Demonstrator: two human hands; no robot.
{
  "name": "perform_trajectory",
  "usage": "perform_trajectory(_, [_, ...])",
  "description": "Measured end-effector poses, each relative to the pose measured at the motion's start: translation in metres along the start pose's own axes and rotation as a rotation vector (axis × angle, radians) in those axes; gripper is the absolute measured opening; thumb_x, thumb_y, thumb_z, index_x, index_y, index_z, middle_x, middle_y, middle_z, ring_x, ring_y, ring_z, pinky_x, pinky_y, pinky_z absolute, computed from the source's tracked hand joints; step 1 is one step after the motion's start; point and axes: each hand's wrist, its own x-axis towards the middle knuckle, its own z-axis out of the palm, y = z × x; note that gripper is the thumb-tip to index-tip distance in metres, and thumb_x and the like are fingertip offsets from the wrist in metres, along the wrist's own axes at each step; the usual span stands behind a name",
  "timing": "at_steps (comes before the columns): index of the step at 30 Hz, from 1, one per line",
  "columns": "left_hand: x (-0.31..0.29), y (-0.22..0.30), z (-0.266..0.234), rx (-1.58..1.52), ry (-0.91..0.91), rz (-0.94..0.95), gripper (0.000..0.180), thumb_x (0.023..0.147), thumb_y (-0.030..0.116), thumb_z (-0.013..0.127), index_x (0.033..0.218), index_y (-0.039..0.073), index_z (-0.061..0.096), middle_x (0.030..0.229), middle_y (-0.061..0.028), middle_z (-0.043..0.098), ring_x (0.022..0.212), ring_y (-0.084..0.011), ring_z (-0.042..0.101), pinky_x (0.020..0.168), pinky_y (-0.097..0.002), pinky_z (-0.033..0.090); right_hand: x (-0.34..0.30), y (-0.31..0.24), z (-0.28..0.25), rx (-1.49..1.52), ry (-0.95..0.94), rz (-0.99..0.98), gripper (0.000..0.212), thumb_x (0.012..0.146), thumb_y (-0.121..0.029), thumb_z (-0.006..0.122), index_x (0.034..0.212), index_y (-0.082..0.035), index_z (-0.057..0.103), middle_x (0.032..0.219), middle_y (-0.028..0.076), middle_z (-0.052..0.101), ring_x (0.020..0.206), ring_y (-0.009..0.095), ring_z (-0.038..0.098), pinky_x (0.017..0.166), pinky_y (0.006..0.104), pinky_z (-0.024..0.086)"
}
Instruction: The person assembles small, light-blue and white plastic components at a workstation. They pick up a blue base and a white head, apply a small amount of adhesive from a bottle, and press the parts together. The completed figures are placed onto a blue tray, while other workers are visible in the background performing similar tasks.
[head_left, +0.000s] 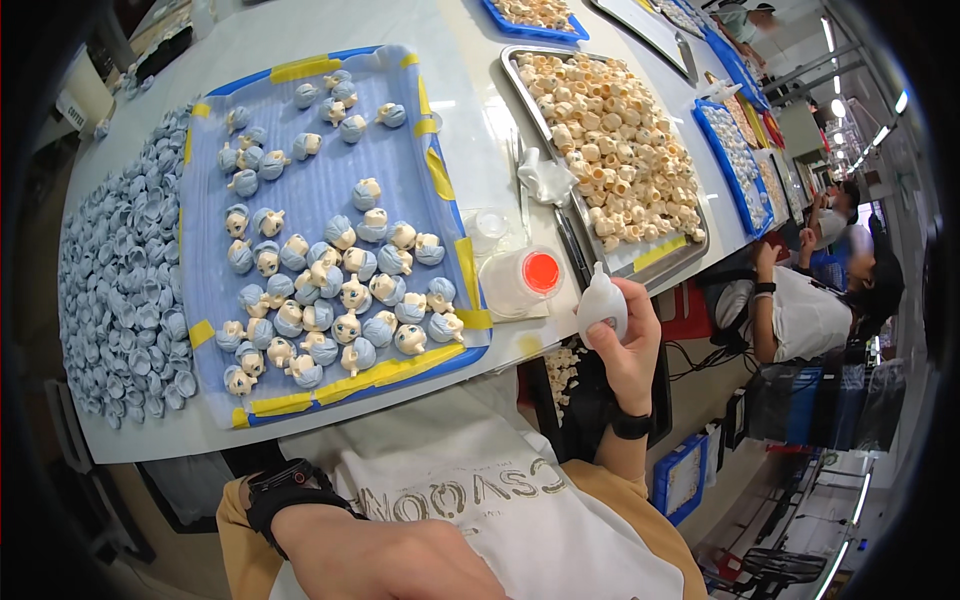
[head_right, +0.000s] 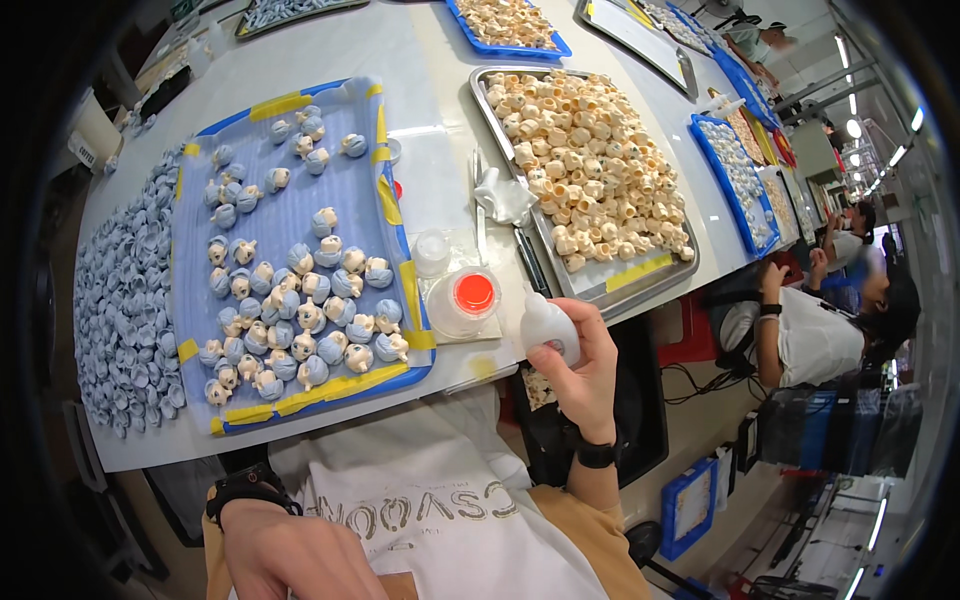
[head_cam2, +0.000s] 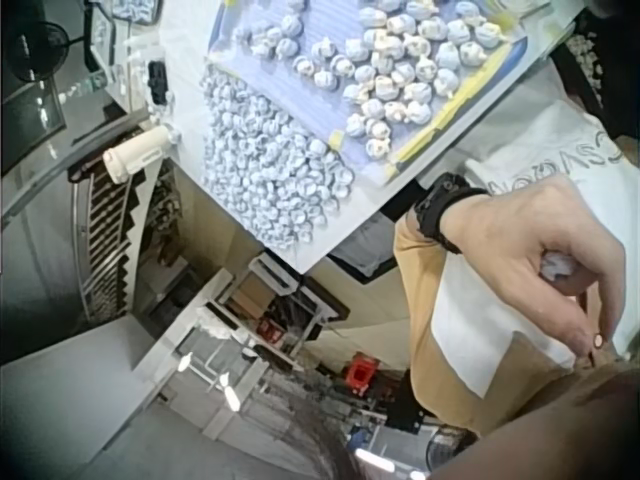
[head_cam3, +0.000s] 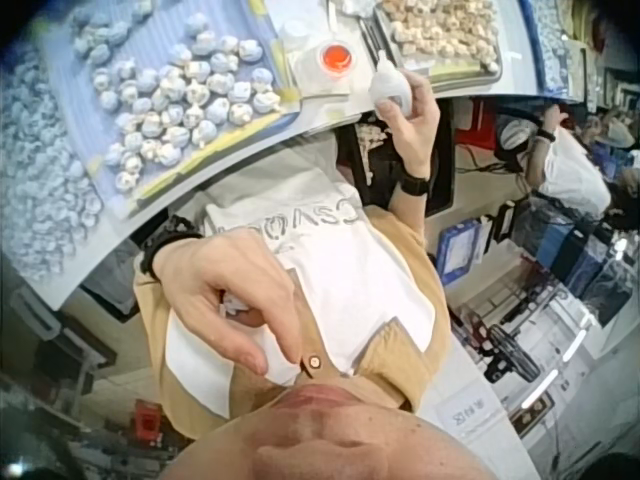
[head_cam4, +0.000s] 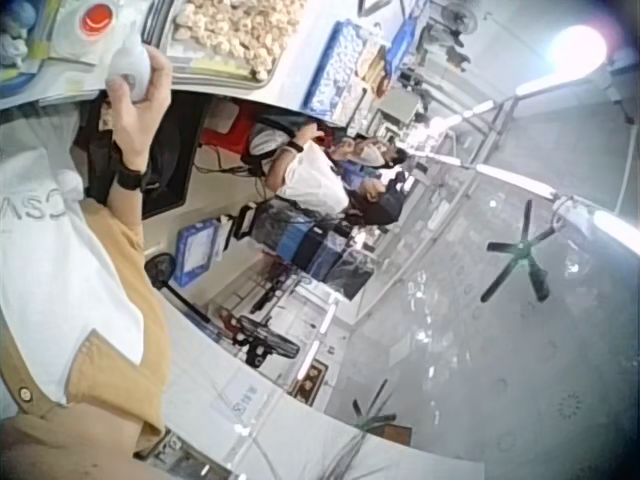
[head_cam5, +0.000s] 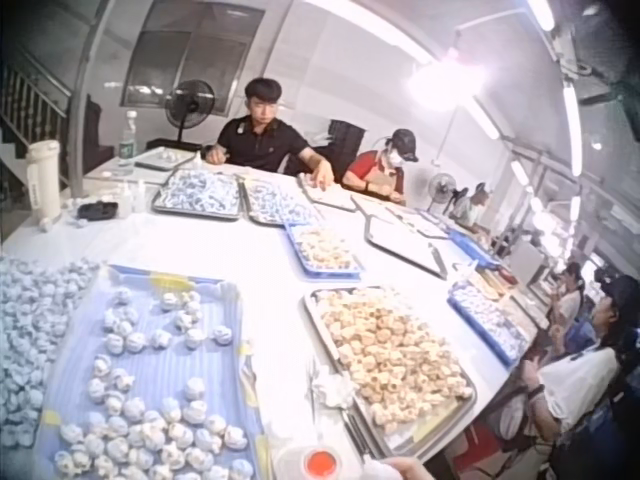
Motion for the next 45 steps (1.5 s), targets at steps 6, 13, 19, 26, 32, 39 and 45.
perform_trajectory(6, [0.0, 0.001, 0.0, -0.003, 0.001, -0.001, 0.02, 0.078, 0.01, 0.07, 0.092, -0.004, 0.066, 0.065, -0.0072, 0.058, 0.044, -0.0133, 0.044, 0.042, -0.0266, 0.033, -0.001, -0.005, 0.011, 0.128, -0.033, 0.075, 0.037, 0.077, -0.004, 0.067, 0.108, 0.0, 0.049, 0.092, 0.003, 0.059, 0.082, 0.007, 0.055, 0.072, 0.0212, 0.045])
perform_trajectory(13, [-0.005, -0.006, -0.003, 0.029, -0.032, 0.058, 0.02, 0.078, 0.01, 0.07, 0.091, -0.005, 0.066, 0.063, -0.0075, 0.057, 0.044, -0.013, 0.044, 0.042, -0.0263, 0.032, -0.001, -0.001, 0.017, 0.138, -0.054, 0.101, 0.036, 0.077, -0.005, 0.068, 0.107, 0.001, 0.049, 0.092, 0.003, 0.06, 0.082, 0.007, 0.056, 0.072, 0.0219, 0.046])
perform_trajectory(19, [-0.008, -0.007, 0.0, 0.009, -0.001, 0.041, 0.02, 0.078, 0.01, 0.071, 0.092, -0.005, 0.066, 0.067, -0.0089, 0.06, 0.044, -0.0131, 0.044, 0.042, -0.0261, 0.033, -0.002, -0.002, 0.019, 0.1, -0.044, 0.091, 0.037, 0.077, -0.008, 0.068, 0.107, 0.002, 0.051, 0.092, 0.004, 0.06, 0.082, 0.007, 0.056, 0.072, 0.022, 0.046])
perform_trajectory(26, [-0.007, -0.006, -0.002, 0.028, -0.025, 0.047, 0.021, 0.078, 0.01, 0.071, 0.092, -0.005, 0.066, 0.071, -0.0094, 0.062, 0.044, -0.013, 0.044, 0.042, -0.0261, 0.033, -0.004, -0.002, 0.017, 0.025, -0.025, 0.058, 0.034, 0.077, -0.011, 0.068, 0.105, 0.003, 0.053, 0.091, 0.004, 0.06, 0.081, 0.008, 0.056, 0.071, 0.0218, 0.046])
perform_trajectory(32, [-0.006, -0.006, -0.002, 0.012, -0.008, 0.063, 0.02, 0.078, 0.01, 0.07, 0.092, -0.004, 0.066, 0.071, -0.0097, 0.062, 0.044, -0.0134, 0.044, 0.042, -0.0263, 0.034, -0.006, -0.005, 0.017, -0.029, 0.009, 0.048, 0.032, 0.076, -0.007, 0.069, 0.103, 0.002, 0.054, 0.089, 0.004, 0.06, 0.079, 0.008, 0.055, 0.07, 0.0221, 0.046])
perform_trajectory(39, [-0.005, -0.006, -0.003, 0.022, -0.007, 0.068, 0.02, 0.078, 0.01, 0.071, 0.092, -0.004, 0.066, 0.072, -0.0095, 0.062, 0.045, -0.0137, 0.045, 0.042, -0.0264, 0.034, -0.005, -0.012, 0.013, -0.137, 0.074, -0.012, 0.029, 0.073, -0.002, 0.07, 0.098, 0.002, 0.056, 0.084, 0.004, 0.059, 0.077, 0.01, 0.055, 0.068, 0.0229, 0.046])
perform_trajectory(45, [-0.002, 0.003, -0.004, 0.038, -0.015, 0.026, 0.019, 0.078, 0.009, 0.07, 0.092, -0.004, 0.066, 0.07, -0.0086, 0.061, 0.045, -0.0141, 0.045, 0.042, -0.0263, 0.034, 0.01, -0.022, 0.004, -0.324, 0.063, -0.168, 0.028, 0.07, -0.002, 0.071, 0.095, 0.0, 0.059, 0.082, 0.006, 0.059, 0.074, 0.012, 0.056, 0.066, 0.0245, 0.045])
